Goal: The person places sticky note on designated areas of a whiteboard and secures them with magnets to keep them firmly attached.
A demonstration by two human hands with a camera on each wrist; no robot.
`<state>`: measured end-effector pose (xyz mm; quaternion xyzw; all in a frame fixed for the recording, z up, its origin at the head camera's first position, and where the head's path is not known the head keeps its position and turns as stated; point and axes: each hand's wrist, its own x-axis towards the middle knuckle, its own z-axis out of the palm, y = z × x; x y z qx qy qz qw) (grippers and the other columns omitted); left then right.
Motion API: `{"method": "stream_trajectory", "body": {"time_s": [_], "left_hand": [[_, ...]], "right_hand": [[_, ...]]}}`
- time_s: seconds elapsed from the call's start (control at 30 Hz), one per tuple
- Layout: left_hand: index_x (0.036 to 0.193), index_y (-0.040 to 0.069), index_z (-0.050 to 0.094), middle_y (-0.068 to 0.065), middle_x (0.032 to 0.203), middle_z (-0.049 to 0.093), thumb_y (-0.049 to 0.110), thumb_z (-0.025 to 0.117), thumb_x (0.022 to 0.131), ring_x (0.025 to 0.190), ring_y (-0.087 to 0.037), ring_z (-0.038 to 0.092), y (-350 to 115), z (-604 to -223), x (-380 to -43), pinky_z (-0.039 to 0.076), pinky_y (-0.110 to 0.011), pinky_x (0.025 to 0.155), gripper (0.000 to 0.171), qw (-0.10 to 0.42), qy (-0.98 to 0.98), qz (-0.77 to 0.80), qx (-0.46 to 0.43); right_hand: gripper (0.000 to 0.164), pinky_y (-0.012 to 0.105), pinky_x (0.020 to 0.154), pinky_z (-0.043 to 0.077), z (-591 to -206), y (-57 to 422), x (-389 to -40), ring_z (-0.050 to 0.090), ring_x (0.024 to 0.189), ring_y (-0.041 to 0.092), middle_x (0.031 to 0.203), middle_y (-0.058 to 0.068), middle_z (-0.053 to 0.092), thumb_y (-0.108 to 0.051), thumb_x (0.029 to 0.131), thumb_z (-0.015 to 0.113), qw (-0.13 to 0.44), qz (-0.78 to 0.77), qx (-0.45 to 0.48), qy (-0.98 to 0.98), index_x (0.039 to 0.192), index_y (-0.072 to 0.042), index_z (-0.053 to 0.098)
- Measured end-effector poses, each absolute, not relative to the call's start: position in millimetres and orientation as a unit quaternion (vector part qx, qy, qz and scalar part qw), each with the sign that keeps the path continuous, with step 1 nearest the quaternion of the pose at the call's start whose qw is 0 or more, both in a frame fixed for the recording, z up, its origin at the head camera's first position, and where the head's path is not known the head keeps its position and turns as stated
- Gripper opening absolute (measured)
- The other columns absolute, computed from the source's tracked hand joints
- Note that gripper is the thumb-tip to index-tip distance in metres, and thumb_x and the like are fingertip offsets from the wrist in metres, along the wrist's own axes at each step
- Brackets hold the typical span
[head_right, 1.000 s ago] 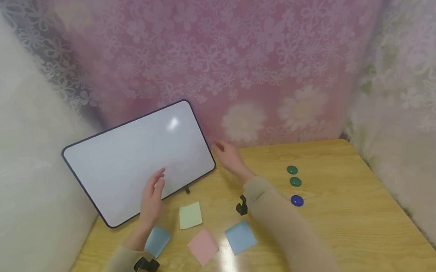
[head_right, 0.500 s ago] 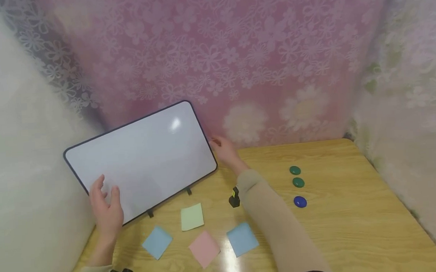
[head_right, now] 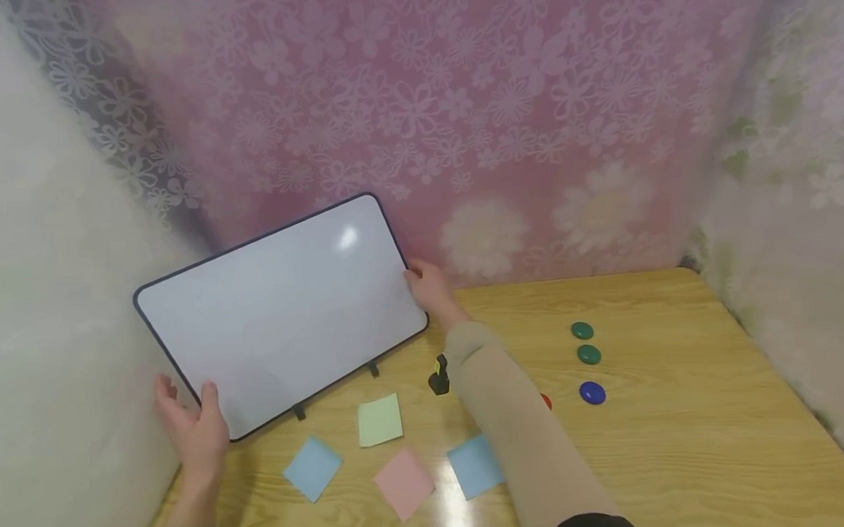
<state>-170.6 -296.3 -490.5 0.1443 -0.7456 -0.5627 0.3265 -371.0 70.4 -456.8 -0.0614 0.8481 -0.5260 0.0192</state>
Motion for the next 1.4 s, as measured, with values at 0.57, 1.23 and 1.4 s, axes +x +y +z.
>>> {"method": "stream_trajectory", "body": {"time_s": [0.57, 1.23, 1.4], "left_hand": [[0.162, -0.002, 0.041, -0.017, 0.165, 0.041, 0.031, 0.044, 0.117, 0.156, -0.029, 0.032, -317, -511, -173, 0.028, -0.044, 0.127, 0.056, 0.277, -0.689, -0.630, 0.228], [0.137, -0.011, 0.065, 0.012, 0.100, 0.069, 0.006, 0.063, 0.108, 0.098, 0.000, 0.062, -327, -512, -184, 0.049, -0.011, 0.084, 0.034, 0.291, -0.688, -0.609, 0.266], [0.137, -0.012, 0.064, 0.013, 0.100, 0.068, 0.006, 0.064, 0.108, 0.095, 0.002, 0.061, -330, -511, -185, 0.049, -0.010, 0.082, 0.034, 0.286, -0.689, -0.611, 0.266]], "right_hand": [[0.047, 0.047, 0.118, 0.042, -454, 62, -380, 0.049, 0.146, 0.035, 0.158, 0.019, 0.053, -0.023, 0.116, 0.049, 0.018, -0.525, -0.040, 0.850, 0.158, -0.001, 0.051], [0.047, 0.049, 0.113, 0.048, -473, 80, -393, 0.053, 0.141, 0.037, 0.155, 0.021, 0.055, -0.021, 0.116, 0.051, 0.052, -0.504, -0.063, 0.860, 0.159, -0.001, 0.049], [0.045, 0.048, 0.112, 0.049, -473, 76, -396, 0.054, 0.140, 0.036, 0.154, 0.020, 0.056, -0.019, 0.116, 0.052, 0.034, -0.484, -0.057, 0.873, 0.157, -0.001, 0.052]]}}
